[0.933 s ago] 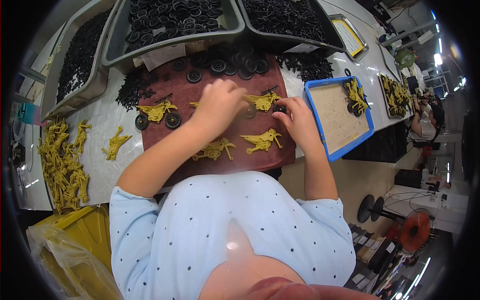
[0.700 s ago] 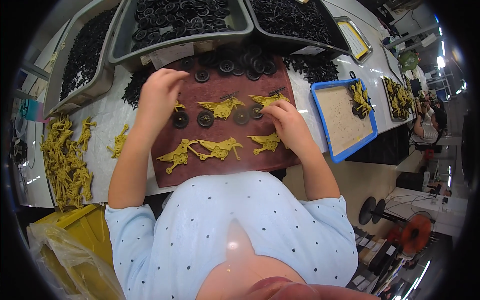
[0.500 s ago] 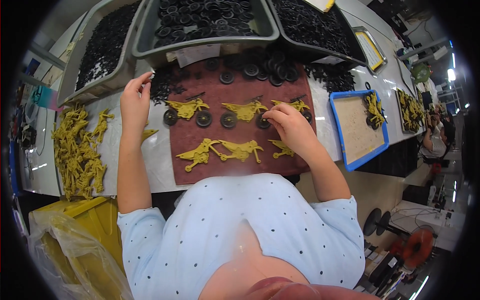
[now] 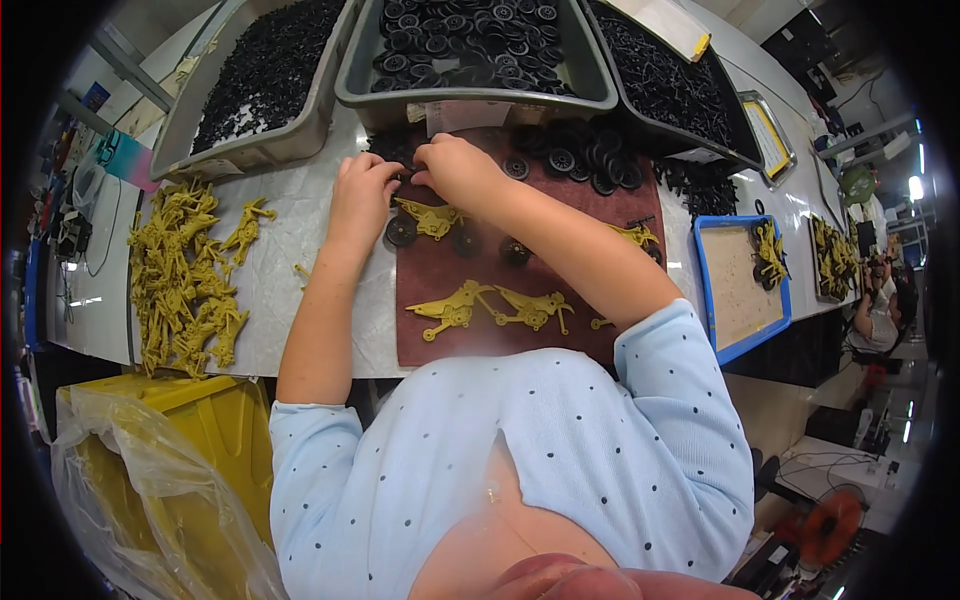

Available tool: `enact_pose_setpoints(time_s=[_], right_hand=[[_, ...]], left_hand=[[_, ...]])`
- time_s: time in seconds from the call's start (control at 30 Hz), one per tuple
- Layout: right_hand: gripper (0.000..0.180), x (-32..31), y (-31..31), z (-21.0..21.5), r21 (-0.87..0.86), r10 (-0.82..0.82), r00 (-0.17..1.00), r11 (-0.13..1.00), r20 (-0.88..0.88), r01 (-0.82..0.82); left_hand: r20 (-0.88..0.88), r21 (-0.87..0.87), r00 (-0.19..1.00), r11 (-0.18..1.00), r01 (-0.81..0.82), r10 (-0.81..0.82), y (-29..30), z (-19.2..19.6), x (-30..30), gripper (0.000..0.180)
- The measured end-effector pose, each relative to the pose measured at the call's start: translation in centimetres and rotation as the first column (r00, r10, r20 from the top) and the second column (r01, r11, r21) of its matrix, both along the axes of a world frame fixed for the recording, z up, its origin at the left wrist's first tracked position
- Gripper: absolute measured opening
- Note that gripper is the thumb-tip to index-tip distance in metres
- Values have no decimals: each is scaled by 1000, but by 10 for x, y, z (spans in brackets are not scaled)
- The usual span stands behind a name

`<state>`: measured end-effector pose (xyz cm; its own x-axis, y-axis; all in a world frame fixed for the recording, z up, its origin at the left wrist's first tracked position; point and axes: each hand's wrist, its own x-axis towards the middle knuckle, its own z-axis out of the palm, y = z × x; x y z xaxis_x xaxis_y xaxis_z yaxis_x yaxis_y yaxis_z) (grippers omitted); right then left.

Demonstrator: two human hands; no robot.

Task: The person assembles toy motorcycles by fitting wheels and handlebars into plastic motorcycle frame pieces, pressing the frame halves together by hand, and placing the assembled motorcycles onto a tray.

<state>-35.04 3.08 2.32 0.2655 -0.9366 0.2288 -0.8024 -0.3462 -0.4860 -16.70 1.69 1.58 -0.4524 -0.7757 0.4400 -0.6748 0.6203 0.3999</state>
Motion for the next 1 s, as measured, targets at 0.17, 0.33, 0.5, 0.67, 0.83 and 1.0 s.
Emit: enact_pose_setpoints(time_s=[0.17,0.33,0.5,0.67,0.83,1.0], right_hand=[[19,-7,-12,-10,66,54,998,996,18,-55],[18,-24,26,49,109,-105,965,991,240,80],[20,-84,87,60,310,-289,802,941,523,136],[17,-127,154,68,439,-456,715,869,530,229],[14,-146,200,63,349,-486,573,874,660,339],[15,-151,226,54,291,-465,502,874,729,388]], left_hand=[[-20,23,999,999,49,-48,0,-5,-6,22],[24,3,997,997,77,-77,-6,-11,-4,20],[-19,18,996,996,91,-91,-5,-6,-8,18],[-20,40,989,988,147,-146,-9,-8,-13,24],[59,44,982,984,174,-177,-9,-12,-17,21],[215,-131,967,978,166,-135,-11,-3,-29,10]])
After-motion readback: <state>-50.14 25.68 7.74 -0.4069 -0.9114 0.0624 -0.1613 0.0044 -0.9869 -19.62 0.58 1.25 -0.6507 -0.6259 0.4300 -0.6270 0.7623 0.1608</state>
